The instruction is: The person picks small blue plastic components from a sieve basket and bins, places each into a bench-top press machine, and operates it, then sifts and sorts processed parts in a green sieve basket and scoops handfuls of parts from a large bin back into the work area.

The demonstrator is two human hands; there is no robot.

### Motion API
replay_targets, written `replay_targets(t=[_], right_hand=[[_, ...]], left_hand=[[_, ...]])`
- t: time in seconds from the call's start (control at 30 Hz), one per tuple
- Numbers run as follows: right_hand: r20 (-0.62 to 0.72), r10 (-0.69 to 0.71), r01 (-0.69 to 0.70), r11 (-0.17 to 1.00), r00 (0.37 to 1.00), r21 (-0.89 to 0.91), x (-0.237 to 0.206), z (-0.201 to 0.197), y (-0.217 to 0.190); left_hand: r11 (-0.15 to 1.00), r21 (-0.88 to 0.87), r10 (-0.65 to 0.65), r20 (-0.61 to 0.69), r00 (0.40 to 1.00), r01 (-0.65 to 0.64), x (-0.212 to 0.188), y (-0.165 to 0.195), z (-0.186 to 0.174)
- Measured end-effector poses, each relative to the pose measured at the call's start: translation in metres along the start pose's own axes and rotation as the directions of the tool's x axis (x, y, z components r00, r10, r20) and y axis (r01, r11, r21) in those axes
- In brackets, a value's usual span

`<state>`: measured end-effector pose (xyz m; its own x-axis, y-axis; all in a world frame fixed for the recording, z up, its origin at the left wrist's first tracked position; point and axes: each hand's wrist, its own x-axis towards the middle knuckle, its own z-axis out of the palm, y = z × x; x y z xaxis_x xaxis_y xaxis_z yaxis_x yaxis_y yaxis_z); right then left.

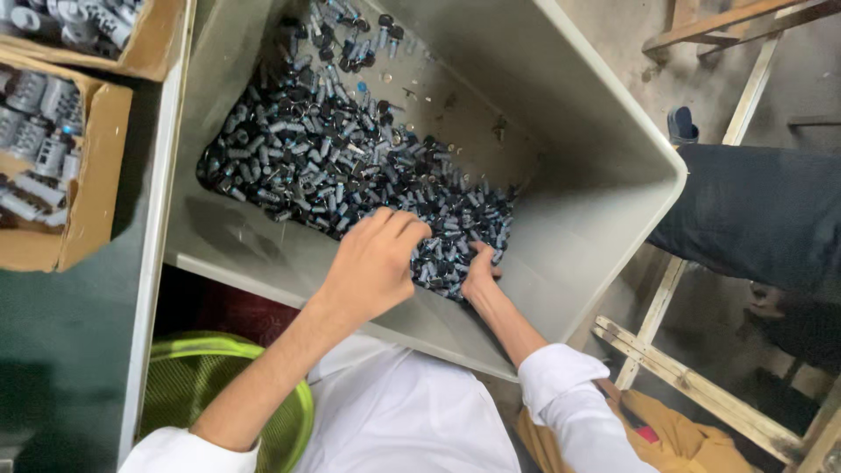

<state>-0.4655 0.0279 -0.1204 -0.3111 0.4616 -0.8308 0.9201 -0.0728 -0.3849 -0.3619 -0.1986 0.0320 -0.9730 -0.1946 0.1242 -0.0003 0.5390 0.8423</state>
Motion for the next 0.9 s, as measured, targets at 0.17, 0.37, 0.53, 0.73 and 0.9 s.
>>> replay_targets(t=[0.17, 0.37, 0.53, 0.73, 0.9], right_hand=[[0.098, 0.054, -0.057, 0.998, 0.994, 0.033, -0.019, 0.002, -0.004], [0.341, 0.145, -0.14, 0.989, 0.929, -0.039, -0.028, -0.027, -0.011], [0.105, -0.062, 0.087, 0.965, 0.992, -0.247, -0.016, -0.04, 0.006], [-0.208, -0.373, 0.348, 0.926, 0.904, -0.146, -0.007, 0.005, 0.023], [0.352, -0.093, 0.025, 0.98, 0.931, 0.195, -0.012, 0.01, 0.015]], left_hand=[[0.963, 0.049, -0.27, 0.077, 0.96, 0.266, 0.005, -0.015, 0.023], [0.862, 0.496, -0.402, 0.538, 0.741, 0.108, 0.049, -0.047, 0.122], [0.748, 0.645, -0.536, 0.445, 0.717, 0.158, 0.037, -0.098, 0.156], [0.688, 0.616, -0.722, 0.529, 0.446, 0.384, 0.05, -0.119, 0.129], [0.72, 0.624, -0.693, 0.632, 0.346, 0.304, 0.046, -0.104, 0.13]])
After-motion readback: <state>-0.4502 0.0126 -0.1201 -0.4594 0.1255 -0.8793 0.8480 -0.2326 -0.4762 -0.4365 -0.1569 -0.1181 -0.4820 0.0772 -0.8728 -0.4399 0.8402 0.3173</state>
